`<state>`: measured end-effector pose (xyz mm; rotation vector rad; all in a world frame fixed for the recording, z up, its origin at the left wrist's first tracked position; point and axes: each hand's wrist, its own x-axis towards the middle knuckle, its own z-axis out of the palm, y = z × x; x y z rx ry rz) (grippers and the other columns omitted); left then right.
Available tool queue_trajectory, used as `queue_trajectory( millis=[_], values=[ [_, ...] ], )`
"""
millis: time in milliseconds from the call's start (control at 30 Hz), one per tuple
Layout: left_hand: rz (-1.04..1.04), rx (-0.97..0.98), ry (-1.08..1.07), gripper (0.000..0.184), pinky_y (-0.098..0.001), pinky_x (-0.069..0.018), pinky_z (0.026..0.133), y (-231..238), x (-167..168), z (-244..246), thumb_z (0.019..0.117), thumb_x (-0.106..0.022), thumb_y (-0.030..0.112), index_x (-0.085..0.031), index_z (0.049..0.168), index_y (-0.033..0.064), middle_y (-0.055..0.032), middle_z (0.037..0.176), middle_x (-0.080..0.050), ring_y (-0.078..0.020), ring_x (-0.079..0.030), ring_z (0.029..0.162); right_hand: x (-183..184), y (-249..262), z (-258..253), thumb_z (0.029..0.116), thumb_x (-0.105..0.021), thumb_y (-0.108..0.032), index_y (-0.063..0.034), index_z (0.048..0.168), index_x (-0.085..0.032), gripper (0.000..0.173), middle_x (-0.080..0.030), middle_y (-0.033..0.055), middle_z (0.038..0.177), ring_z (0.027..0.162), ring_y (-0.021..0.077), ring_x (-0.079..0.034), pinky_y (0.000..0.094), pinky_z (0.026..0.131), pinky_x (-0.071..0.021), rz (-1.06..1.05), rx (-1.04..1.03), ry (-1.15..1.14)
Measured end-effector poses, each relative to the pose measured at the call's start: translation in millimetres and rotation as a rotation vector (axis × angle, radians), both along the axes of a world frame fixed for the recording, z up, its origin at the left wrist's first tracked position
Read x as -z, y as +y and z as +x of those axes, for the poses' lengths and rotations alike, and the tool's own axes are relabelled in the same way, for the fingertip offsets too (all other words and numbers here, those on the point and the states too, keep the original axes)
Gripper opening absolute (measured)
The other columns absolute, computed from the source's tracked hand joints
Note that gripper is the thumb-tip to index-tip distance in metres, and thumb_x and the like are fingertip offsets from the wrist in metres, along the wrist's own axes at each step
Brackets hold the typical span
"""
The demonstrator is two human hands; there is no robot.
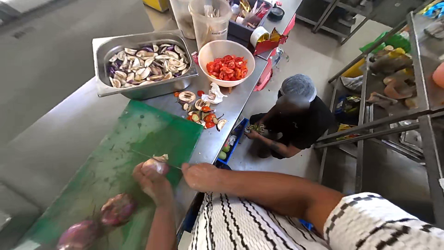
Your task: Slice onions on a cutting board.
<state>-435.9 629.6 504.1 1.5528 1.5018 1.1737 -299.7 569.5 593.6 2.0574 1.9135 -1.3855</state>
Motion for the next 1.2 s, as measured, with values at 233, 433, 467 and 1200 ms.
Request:
queue_trajectory(
  millis=[233, 433, 467, 1200],
  values=[
    [-0.044, -0.052, -0.07, 0.049, -0.0391, -0.0427, 0.11, 0, -5, 3, 0.1099, -0.029, 0.023, -0.038, 0.144, -0.0117, -0.028, 0.138, -0.05, -0.0267, -0.053, 0.127, 24, -40, 23, 0.105, -0.05, -0.01, 0.0037, 0.142, -0.044, 0.04, -0.065, 0.029, 0.117, 0.107, 0.0476, -0.067, 0.0648, 0.088, -0.0532, 0.02, -0.031, 0.016],
    [-0.063, -0.01, -0.111, 0.054, -0.0402, -0.0462, 0.107, 7, 10, -11, 0.1072, -0.032, 0.032, -0.039, 0.143, -0.008, -0.0231, 0.134, -0.054, -0.0236, -0.056, 0.123, 30, -42, 29, 0.1044, -0.047, -0.013, 0.0007, 0.14, -0.043, 0.038, -0.066, 0.0289, 0.111, 0.106, 0.0492, -0.067, 0.0657, 0.087, -0.0526, -0.092, -0.035, -0.094],
    [-0.075, -0.012, -0.11, 0.054, -0.0402, -0.0464, 0.106, 8, 9, -10, 0.1071, -0.032, 0.033, -0.04, 0.143, -0.007, -0.0228, 0.134, -0.054, -0.0233, -0.056, 0.122, 31, -41, 31, 0.1048, -0.046, -0.014, 0.0006, 0.139, -0.044, 0.037, -0.066, 0.0285, 0.11, 0.105, 0.0487, -0.067, 0.0652, 0.086, -0.0527, -0.085, -0.036, -0.091],
    [-0.321, -0.102, -0.458, 0.047, -0.0333, -0.0553, 0.087, -15, -46, -10, 0.1056, -0.05, 0.008, -0.033, 0.149, -0.0003, -0.0185, 0.119, -0.058, -0.0172, -0.064, 0.098, 38, 12, 12, 0.1011, -0.066, -0.043, -0.0028, 0.136, -0.05, 0.055, -0.066, 0.016, 0.097, 0.075, 0.0238, -0.067, 0.0418, 0.072, -0.0579, 0.072, 0.481, 0.545]
  ],
)
